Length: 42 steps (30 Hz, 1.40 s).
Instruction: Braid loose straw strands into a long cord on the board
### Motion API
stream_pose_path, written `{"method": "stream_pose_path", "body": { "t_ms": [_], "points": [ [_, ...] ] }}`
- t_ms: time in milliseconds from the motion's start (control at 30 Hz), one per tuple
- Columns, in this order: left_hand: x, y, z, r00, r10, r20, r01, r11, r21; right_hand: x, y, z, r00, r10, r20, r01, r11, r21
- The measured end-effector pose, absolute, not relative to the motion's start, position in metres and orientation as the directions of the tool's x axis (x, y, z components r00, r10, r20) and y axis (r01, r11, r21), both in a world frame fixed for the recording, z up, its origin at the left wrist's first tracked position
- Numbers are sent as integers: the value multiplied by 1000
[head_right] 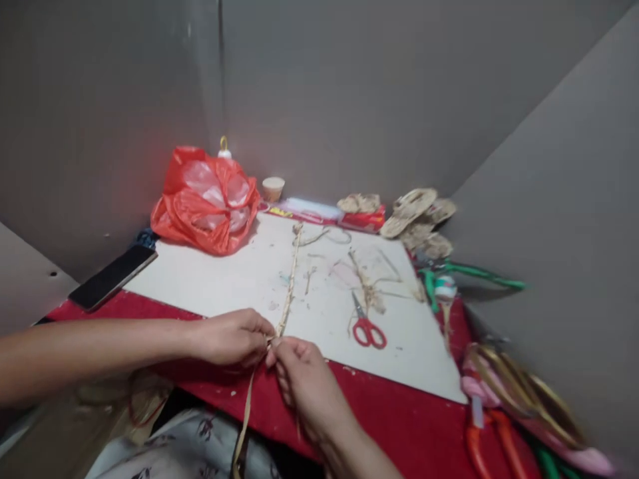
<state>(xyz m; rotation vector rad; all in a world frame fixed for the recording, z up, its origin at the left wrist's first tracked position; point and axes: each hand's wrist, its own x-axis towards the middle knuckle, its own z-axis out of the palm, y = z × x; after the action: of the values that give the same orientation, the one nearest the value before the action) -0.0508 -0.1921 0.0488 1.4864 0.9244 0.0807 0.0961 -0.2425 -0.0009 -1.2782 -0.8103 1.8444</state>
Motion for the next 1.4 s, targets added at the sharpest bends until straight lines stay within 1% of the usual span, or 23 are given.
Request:
{"method": "stream_pose_path", "body": {
  "t_ms": [67, 167, 233, 367, 500, 667, 800, 900, 967, 1033, 1067, 1133, 1167, 1200, 1267, 1400],
  "points": [
    [-49, -195, 48, 629, 588, -508, 531, 153, 833, 89, -244, -3, -215, 859, -464, -275, -509, -816],
    [-48, -201, 45, 604, 637, -480, 580, 62, 812, 83, -247, -2, -192, 884, -427, -363, -468, -806],
    [-48, -209, 41, 593, 698, -401, 593, -41, 804, 81, -250, -1, -185, 891, -415, -403, -453, -795],
    [-49, -223, 33, 557, 808, -194, 605, -234, 761, 76, -255, -4, -161, 904, -396, -449, -424, -786],
    [-47, -231, 23, 526, 845, -97, 602, -290, 744, 70, -259, -5, -150, 916, -373, -444, -399, -802],
    [-48, -239, 13, 546, 835, -75, 578, -310, 755, 70, -257, -6, -181, 909, -376, -426, -417, -803],
    [-63, -250, 25, 611, 786, -99, 563, -343, 752, 77, -255, -5, -230, 901, -367, -445, -433, -784],
    [-78, -243, 42, 610, 775, -165, 559, -273, 783, 84, -254, -2, -283, 879, -383, -447, -474, -758],
    [-83, -229, 50, 548, 821, -161, 521, -185, 833, 88, -253, 0, -312, 864, -394, -438, -499, -748],
    [-79, -212, 51, 471, 872, -135, 417, -85, 905, 91, -252, 1, -333, 854, -400, -432, -515, -740],
    [-74, -204, 49, 474, 863, -176, 352, -3, 936, 93, -251, 2, -341, 850, -402, -428, -521, -739],
    [-63, -193, 42, 572, 755, -321, 235, 224, 946, 95, -250, 3, -358, 842, -403, -409, -529, -743],
    [-57, -189, 38, 630, 675, -384, 207, 330, 921, 97, -249, 3, -368, 840, -399, -399, -530, -748],
    [-52, -187, 33, 675, 607, -418, 194, 401, 895, 98, -248, 3, -378, 837, -396, -389, -531, -753],
    [-44, -186, 27, 717, 549, -430, 186, 444, 877, 102, -247, 3, -396, 828, -397, -375, -541, -753],
    [-41, -185, 26, 694, 545, -472, 256, 426, 868, 109, -244, 5, -427, 795, -430, -352, -585, -731]
  ]
}}
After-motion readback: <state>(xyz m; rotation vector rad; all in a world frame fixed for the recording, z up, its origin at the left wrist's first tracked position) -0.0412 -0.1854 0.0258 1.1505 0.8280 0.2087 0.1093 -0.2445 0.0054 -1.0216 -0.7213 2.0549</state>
